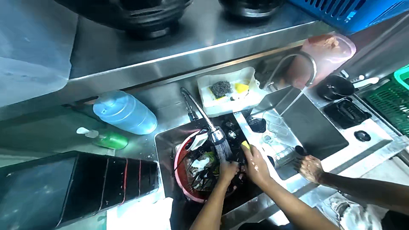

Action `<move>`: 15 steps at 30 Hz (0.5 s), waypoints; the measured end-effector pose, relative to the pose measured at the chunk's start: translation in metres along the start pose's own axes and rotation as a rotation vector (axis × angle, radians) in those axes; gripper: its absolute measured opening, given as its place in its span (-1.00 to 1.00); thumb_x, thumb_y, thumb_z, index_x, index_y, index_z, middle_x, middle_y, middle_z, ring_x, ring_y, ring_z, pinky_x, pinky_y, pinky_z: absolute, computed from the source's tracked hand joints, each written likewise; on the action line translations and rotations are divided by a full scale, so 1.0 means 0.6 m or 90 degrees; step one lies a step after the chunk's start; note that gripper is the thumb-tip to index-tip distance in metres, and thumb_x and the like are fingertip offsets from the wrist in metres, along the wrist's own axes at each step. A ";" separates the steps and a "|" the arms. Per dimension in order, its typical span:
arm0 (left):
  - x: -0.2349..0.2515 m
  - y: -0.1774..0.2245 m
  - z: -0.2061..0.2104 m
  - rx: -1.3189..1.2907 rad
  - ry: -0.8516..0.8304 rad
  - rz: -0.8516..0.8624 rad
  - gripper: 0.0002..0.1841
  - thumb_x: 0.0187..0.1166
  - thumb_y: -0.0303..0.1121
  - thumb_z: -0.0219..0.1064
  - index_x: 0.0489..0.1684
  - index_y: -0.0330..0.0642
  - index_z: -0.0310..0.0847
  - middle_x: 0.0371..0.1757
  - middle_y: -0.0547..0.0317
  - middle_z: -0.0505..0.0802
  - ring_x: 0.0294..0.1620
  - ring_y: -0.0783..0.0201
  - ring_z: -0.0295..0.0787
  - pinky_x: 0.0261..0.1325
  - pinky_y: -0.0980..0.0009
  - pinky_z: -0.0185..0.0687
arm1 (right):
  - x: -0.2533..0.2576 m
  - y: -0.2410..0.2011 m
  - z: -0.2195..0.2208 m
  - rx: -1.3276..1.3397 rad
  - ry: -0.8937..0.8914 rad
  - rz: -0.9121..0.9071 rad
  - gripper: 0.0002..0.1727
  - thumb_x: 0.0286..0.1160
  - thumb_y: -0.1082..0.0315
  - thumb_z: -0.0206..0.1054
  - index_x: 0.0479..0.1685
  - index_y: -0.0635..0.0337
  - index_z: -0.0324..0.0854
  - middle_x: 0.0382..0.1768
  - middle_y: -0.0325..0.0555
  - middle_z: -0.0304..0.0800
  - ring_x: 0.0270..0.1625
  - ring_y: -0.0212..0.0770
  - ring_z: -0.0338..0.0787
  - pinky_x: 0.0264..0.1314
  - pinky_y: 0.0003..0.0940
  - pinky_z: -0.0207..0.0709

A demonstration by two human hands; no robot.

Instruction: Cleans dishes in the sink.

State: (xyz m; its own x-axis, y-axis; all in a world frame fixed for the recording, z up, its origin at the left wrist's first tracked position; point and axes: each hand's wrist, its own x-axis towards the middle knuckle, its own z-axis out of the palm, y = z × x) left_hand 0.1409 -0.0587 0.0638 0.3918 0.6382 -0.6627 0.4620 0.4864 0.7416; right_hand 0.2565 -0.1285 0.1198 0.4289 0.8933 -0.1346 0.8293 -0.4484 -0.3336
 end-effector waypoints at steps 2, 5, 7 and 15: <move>0.022 0.017 -0.039 0.167 -0.117 0.029 -0.62 0.72 -0.16 0.27 0.30 -0.23 0.67 0.03 0.00 0.89 -0.04 0.17 0.89 0.10 0.16 0.82 | 0.012 0.044 0.002 0.010 0.139 0.017 -0.21 0.08 0.48 0.58 0.53 -0.08 0.59 0.47 0.30 0.58 0.44 0.32 0.65 0.29 0.23 0.66; 0.064 0.026 -0.117 0.131 0.027 0.040 -0.57 0.64 -0.37 0.33 0.44 -0.36 0.53 0.18 -0.26 0.81 0.13 -0.05 0.83 0.26 -0.02 0.74 | 0.050 0.119 -0.023 0.090 0.211 0.184 -0.20 0.18 0.53 0.51 0.62 0.06 0.47 0.52 0.42 0.46 0.49 0.45 0.56 0.37 0.38 0.56; 0.096 0.050 -0.160 0.042 0.163 0.002 -0.41 0.67 -0.36 0.31 0.69 -0.27 0.24 0.17 -0.33 0.76 -0.06 -0.08 0.83 0.00 -0.01 0.79 | 0.081 0.181 -0.020 0.191 0.193 0.344 -0.30 0.39 0.47 0.39 0.65 0.16 0.40 0.47 0.42 0.49 0.48 0.40 0.57 0.43 0.35 0.51; 0.288 0.030 -0.193 -0.289 0.272 -0.133 -0.26 0.71 0.24 0.13 0.79 0.07 0.11 0.38 -0.45 0.65 0.04 -0.35 0.80 -0.10 -0.25 0.76 | 0.086 0.351 0.131 0.456 -0.255 0.641 -0.49 0.78 0.11 0.17 0.40 0.39 0.57 0.28 0.27 0.70 0.28 0.10 0.70 0.34 0.10 0.55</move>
State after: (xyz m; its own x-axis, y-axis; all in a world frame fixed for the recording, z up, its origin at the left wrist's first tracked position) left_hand 0.1248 0.1295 -0.0254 -0.0630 0.6384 -0.7672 0.0756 0.7695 0.6341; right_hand 0.4253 -0.1745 -0.0307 0.5084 0.1791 -0.8423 -0.2204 -0.9185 -0.3283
